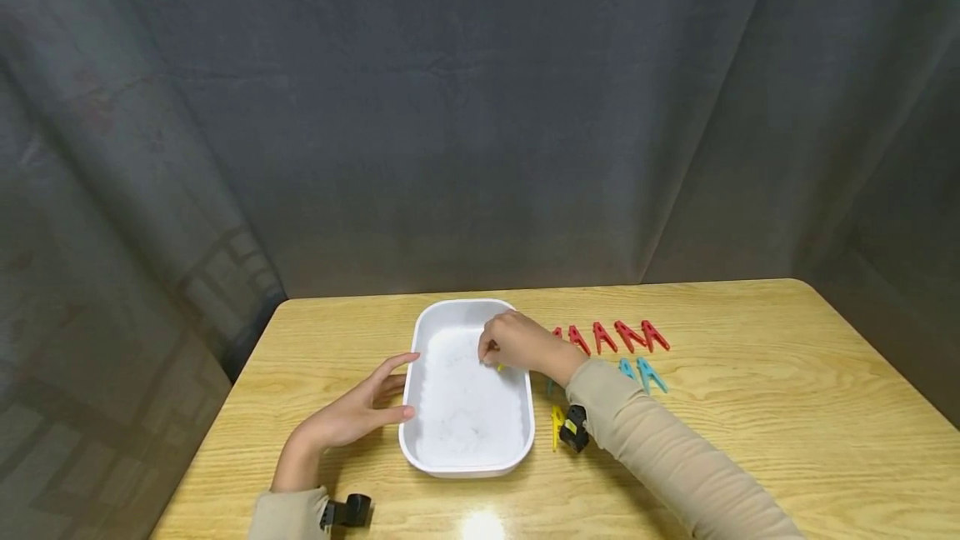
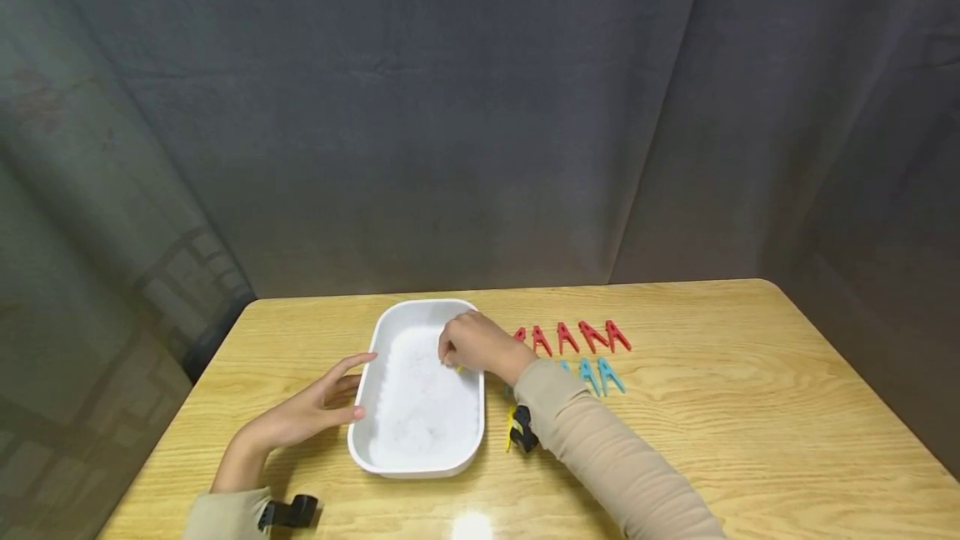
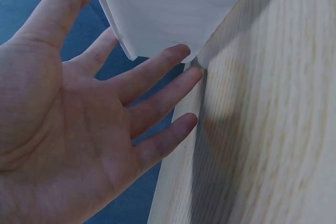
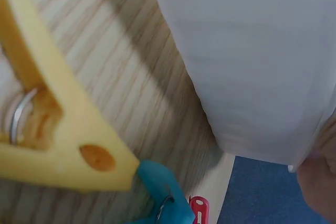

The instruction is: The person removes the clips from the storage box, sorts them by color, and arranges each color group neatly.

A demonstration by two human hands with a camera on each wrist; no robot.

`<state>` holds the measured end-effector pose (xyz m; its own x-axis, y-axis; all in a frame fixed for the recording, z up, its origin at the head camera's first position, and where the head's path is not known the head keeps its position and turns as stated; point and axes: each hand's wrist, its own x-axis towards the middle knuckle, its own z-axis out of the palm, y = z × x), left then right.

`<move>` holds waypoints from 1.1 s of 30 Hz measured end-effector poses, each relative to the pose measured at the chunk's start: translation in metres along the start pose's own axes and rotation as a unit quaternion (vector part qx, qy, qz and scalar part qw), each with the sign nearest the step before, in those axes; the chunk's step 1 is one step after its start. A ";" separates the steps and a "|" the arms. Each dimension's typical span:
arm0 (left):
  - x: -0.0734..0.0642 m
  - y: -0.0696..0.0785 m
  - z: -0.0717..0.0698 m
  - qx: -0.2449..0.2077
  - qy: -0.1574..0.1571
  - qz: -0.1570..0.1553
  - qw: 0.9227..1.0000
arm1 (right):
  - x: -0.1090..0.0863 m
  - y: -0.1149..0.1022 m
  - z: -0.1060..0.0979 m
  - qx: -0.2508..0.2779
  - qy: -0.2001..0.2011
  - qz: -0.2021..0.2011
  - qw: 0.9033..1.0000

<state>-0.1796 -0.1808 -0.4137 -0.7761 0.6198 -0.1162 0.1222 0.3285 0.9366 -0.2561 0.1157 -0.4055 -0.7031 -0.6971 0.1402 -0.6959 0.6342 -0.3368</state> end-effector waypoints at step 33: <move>0.001 -0.005 -0.009 0.023 0.016 -0.008 1.000 | -0.070 -0.028 -0.043 -0.003 0.210 -0.136 0.968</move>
<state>-0.1863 -0.1881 -0.4161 -0.7975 0.5914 -0.1190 0.1381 0.3710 0.9183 -0.1943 0.1611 -0.3656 -0.4902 -0.6417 0.5898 -0.8635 0.4494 -0.2288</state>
